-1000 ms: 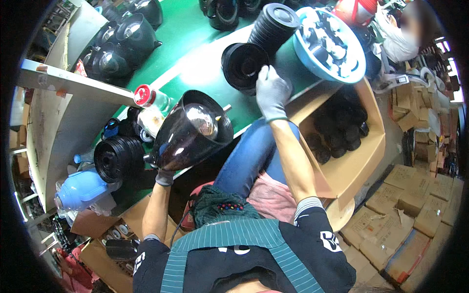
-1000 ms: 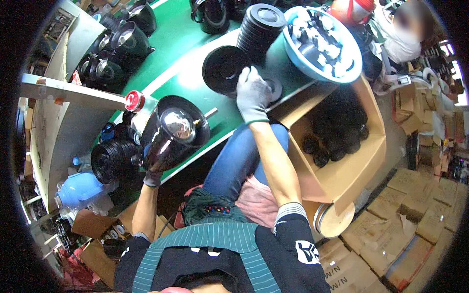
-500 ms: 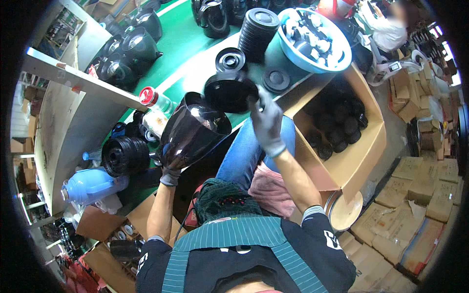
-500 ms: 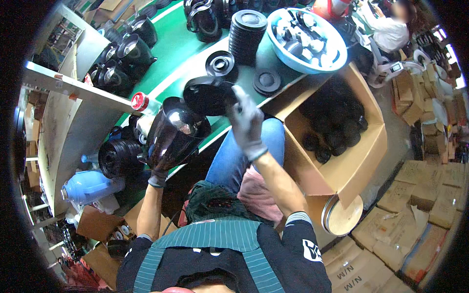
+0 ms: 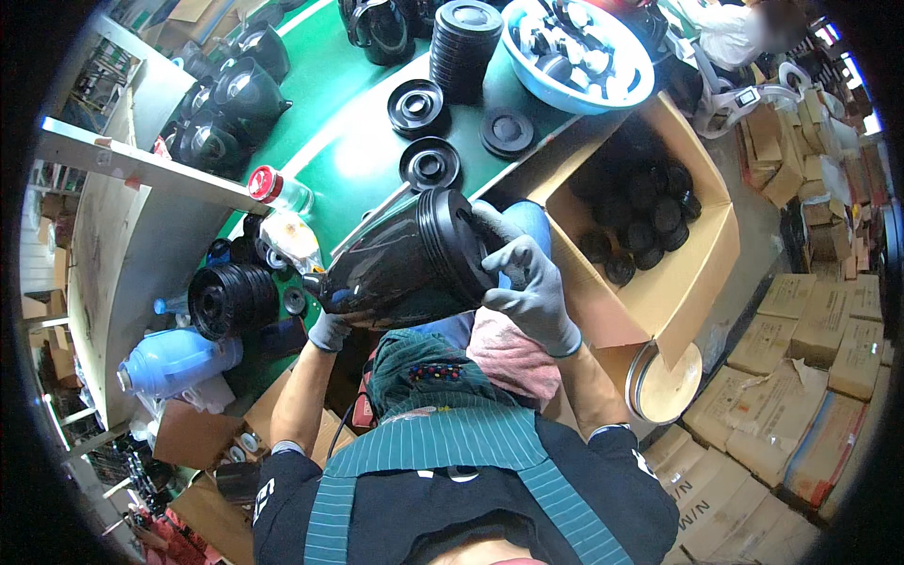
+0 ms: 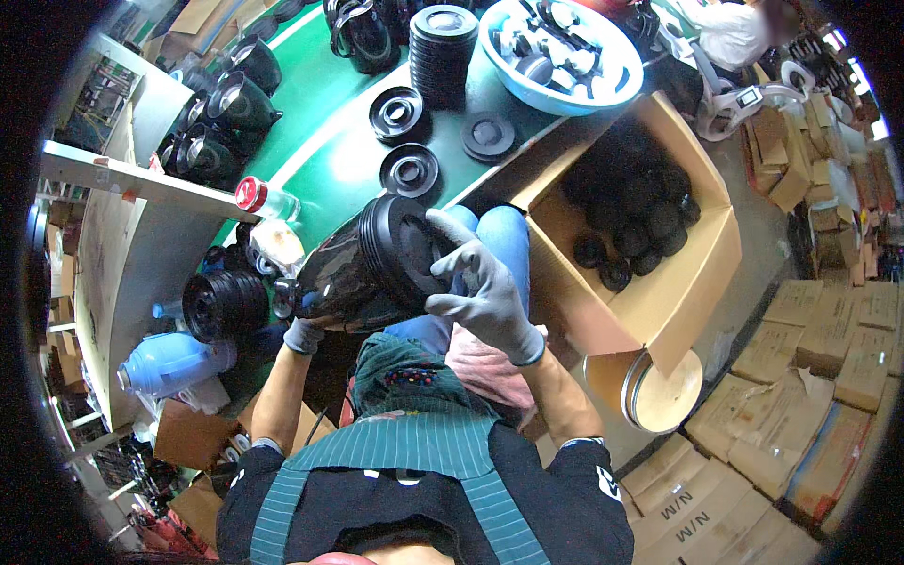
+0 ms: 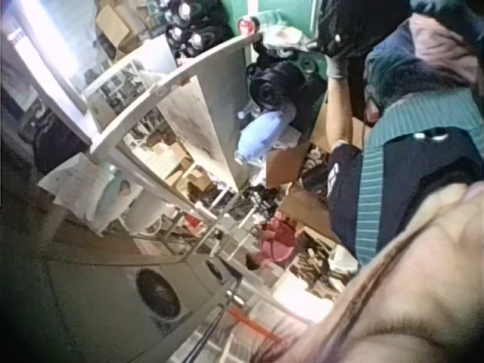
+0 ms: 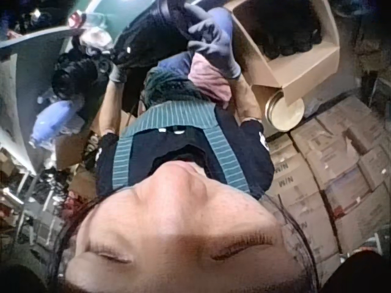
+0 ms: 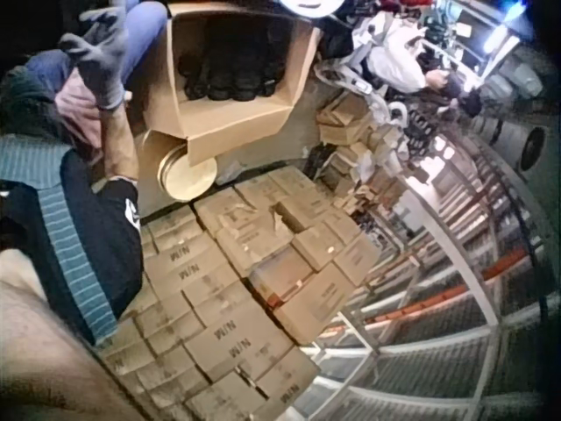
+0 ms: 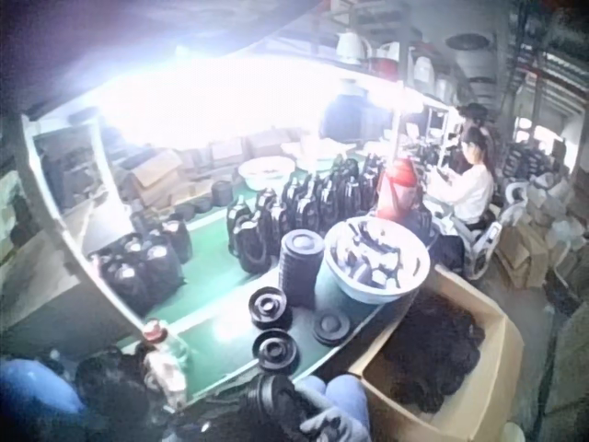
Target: The person repeatedly picks up black cylindrical parts and circular lids from a table and a cardboard box, then uses a metal rod to press the lids onto the cylinders. The person places the assembled units into a cardboard box with dividers.
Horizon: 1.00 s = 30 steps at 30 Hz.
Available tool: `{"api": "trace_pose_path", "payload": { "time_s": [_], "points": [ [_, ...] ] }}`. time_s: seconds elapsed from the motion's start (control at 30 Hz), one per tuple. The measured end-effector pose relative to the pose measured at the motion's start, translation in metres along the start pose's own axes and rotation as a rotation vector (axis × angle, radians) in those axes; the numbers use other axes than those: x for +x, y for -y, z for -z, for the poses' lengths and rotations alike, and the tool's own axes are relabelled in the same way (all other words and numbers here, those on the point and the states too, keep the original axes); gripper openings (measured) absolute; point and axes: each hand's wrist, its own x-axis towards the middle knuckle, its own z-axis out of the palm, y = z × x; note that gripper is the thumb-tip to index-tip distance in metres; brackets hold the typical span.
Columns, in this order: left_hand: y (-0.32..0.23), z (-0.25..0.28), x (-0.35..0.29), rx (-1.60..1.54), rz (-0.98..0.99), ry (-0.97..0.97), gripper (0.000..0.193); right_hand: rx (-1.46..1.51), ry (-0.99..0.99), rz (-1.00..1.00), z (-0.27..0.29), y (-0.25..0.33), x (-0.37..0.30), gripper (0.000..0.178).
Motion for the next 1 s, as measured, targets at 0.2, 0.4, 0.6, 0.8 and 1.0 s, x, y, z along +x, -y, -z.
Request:
{"api": "trace_pose_path", "payload": {
  "time_s": [0.2,0.4,0.6,0.8,1.0],
  "points": [
    [-0.007,0.008,0.009,-0.093,0.074,0.152,0.052,-0.063,0.056,0.227,0.011,0.0,-0.015,0.053],
    [-0.001,0.008,0.009,-0.214,0.124,0.195,0.05,-0.267,0.076,0.3,0.018,0.013,-0.022,0.059],
    [-0.112,0.01,0.033,0.628,-0.631,-0.352,0.038,-0.143,-0.155,-0.31,0.013,0.023,-0.028,0.093],
    [-0.154,0.022,0.035,0.697,-0.822,-0.227,0.033,-0.166,0.087,-0.538,0.027,0.024,-0.029,0.072],
    [-0.042,0.012,0.013,-0.116,-0.155,-0.224,0.033,-0.7,0.157,0.348,0.001,0.032,-0.026,0.118]
  ]
}}
